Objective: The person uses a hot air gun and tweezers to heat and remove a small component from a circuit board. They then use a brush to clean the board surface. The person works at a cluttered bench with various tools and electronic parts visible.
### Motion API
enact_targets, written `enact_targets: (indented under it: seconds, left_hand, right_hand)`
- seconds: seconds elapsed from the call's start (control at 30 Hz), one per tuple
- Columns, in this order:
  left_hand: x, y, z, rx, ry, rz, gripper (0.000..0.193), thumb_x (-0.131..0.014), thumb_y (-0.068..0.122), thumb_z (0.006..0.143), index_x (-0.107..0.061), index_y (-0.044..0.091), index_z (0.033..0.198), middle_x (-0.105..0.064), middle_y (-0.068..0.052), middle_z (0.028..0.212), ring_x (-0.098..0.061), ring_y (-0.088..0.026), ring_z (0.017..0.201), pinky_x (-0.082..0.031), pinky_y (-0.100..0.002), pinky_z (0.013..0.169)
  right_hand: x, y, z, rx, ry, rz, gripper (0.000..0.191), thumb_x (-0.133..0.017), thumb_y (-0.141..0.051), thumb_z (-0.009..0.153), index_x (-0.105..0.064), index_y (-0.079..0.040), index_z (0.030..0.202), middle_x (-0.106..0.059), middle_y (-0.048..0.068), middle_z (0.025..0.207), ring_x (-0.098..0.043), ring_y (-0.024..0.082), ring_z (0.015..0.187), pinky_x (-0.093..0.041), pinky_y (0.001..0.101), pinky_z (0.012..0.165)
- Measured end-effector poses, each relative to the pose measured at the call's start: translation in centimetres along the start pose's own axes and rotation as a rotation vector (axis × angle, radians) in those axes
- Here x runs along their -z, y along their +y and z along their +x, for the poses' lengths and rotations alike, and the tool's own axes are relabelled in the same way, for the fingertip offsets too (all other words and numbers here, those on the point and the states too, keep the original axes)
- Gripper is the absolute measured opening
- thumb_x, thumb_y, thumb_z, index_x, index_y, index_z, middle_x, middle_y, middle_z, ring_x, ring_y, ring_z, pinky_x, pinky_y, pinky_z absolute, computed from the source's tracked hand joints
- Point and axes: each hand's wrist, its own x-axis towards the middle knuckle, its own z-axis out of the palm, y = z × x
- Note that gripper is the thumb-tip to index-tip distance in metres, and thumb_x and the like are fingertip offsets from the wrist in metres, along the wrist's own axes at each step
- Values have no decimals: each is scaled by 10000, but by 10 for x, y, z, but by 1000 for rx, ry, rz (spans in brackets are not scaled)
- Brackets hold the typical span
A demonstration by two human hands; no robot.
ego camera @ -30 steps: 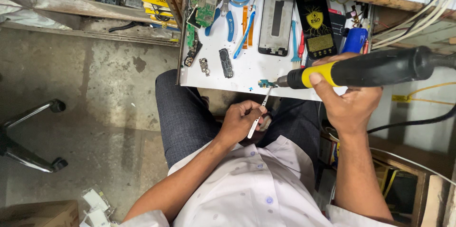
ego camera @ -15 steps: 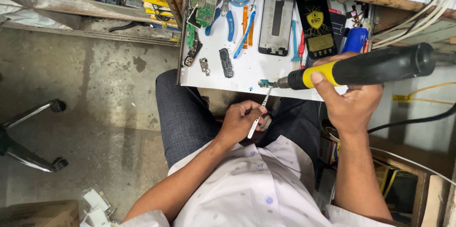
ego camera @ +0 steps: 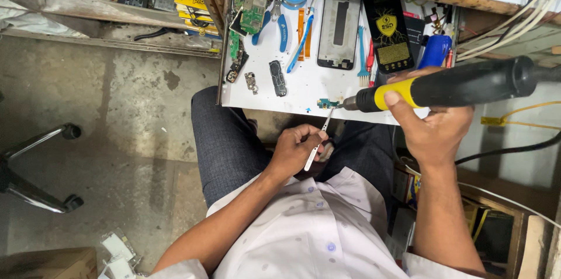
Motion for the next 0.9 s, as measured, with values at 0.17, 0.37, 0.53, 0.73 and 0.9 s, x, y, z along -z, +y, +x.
enact_targets:
  seconds: [0.17, 0.37, 0.53, 0.73, 0.9]
  left_hand:
    - [0, 0, 1, -2, 5, 6, 173, -639, 147, 981, -729, 2, 1012, -693, -37, 757, -611, -76, 605, -490, -233, 533]
    - [-1, 0, 0, -2, 1, 0, 176, -640, 152, 983, -729, 3, 1013, -690, -37, 758, -608, -73, 604, -489, -231, 533]
    - [-1, 2, -1, -11, 3, 21, 181, -642, 153, 988, -732, -3, 1005, -688, -38, 752, -604, -72, 604, -488, -230, 534]
    - [0, -1, -1, -19, -5, -7, 176, -625, 133, 974, -727, -7, 1006, -686, -37, 751, -608, -74, 598, -490, -232, 533]
    - [1, -3, 1, -29, -9, -9, 176, -632, 138, 977, -726, -8, 1004, -685, -37, 747, -605, -74, 596, -486, -232, 531]
  right_hand:
    - [1, 1, 0, -1, -13, -39, 198, -769, 46, 1014, -617, 52, 1140, -706, 168, 1113, -709, 219, 1076, -583, 347, 1016]
    - [2, -1, 1, -34, -8, -46, 186, -769, 43, 1011, -632, 58, 1136, -721, 159, 1087, -709, 203, 1029, -572, 324, 972]
    - [0, -3, 1, -7, -10, -40, 188, -770, 31, 1009, -628, 51, 1130, -717, 152, 1095, -713, 196, 1041, -581, 317, 971]
    - [0, -3, 0, -10, -12, -49, 198, -772, 23, 1008, -629, 49, 1143, -715, 152, 1100, -710, 198, 1051, -577, 316, 976]
    - [-1, -2, 0, 12, -23, -26, 190, -773, 22, 1014, -620, 48, 1123, -708, 148, 1106, -712, 200, 1053, -585, 318, 980]
